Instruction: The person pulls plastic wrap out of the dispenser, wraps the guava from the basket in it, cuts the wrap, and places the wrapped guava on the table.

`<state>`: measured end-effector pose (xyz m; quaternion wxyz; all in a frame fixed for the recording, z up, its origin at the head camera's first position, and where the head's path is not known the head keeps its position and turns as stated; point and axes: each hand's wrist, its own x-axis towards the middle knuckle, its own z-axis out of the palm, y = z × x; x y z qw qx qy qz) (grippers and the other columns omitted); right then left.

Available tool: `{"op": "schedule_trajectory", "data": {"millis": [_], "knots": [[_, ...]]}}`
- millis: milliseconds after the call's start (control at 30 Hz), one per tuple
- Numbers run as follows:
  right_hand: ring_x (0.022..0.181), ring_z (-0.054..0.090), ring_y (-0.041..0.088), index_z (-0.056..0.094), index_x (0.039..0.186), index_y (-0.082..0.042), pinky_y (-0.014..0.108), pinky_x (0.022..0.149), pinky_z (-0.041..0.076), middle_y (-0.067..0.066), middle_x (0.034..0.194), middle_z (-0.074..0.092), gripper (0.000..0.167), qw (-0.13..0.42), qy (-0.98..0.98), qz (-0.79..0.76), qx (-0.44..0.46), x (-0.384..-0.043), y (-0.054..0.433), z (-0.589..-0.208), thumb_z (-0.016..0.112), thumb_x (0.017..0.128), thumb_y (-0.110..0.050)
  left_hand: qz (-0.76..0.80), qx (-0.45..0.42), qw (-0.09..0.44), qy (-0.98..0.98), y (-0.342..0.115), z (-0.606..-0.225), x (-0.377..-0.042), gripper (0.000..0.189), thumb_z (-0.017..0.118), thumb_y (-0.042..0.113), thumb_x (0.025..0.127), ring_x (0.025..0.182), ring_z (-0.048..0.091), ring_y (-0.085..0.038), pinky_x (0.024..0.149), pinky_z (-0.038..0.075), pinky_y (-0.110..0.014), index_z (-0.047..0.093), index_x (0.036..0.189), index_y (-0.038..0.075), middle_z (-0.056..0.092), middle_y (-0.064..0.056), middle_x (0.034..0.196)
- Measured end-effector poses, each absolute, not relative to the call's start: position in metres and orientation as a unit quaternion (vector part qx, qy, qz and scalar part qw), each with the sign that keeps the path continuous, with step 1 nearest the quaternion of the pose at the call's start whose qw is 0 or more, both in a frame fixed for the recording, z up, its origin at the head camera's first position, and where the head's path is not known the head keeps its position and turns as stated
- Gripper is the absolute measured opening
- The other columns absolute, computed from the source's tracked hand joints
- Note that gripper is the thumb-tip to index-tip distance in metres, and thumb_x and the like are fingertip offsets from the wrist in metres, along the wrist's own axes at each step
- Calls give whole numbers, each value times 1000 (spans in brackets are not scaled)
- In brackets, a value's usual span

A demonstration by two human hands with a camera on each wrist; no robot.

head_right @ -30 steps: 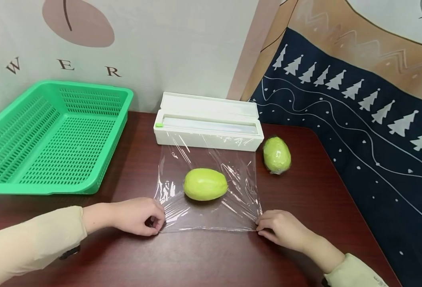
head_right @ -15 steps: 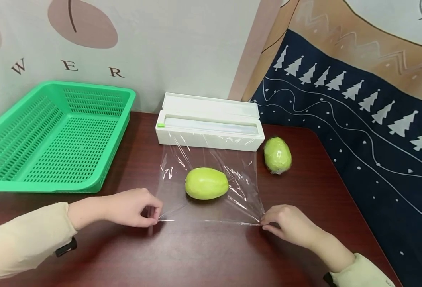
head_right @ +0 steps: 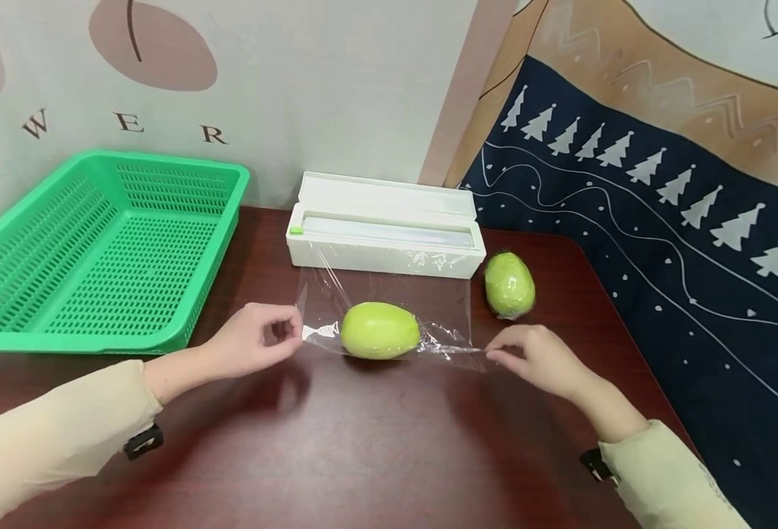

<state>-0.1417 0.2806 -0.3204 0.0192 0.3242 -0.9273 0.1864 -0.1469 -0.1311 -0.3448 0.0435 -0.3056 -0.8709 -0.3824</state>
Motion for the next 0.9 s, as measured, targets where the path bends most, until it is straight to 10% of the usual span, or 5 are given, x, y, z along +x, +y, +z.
{"op": "schedule_trajectory", "data": {"millis": [567, 900], "knots": [[73, 56, 9, 73, 90, -5, 27, 67, 51, 5, 83, 71, 10, -12, -953, 214, 214, -187, 268, -324, 67, 85, -12, -412, -111, 155, -891, -111, -353, -176, 11, 57, 12, 75, 57, 46, -11, 53, 34, -26, 54, 66, 17, 51, 4, 58], [69, 59, 19, 64, 98, -3, 30, 62, 47, 11, 80, 69, 15, 79, -954, 215, 193, -201, 257, -342, 66, 84, -4, -397, -24, 141, -906, -102, -355, -191, 9, 53, 21, 79, 61, 52, -15, 56, 37, -28, 57, 71, 18, 56, 2, 64]]}}
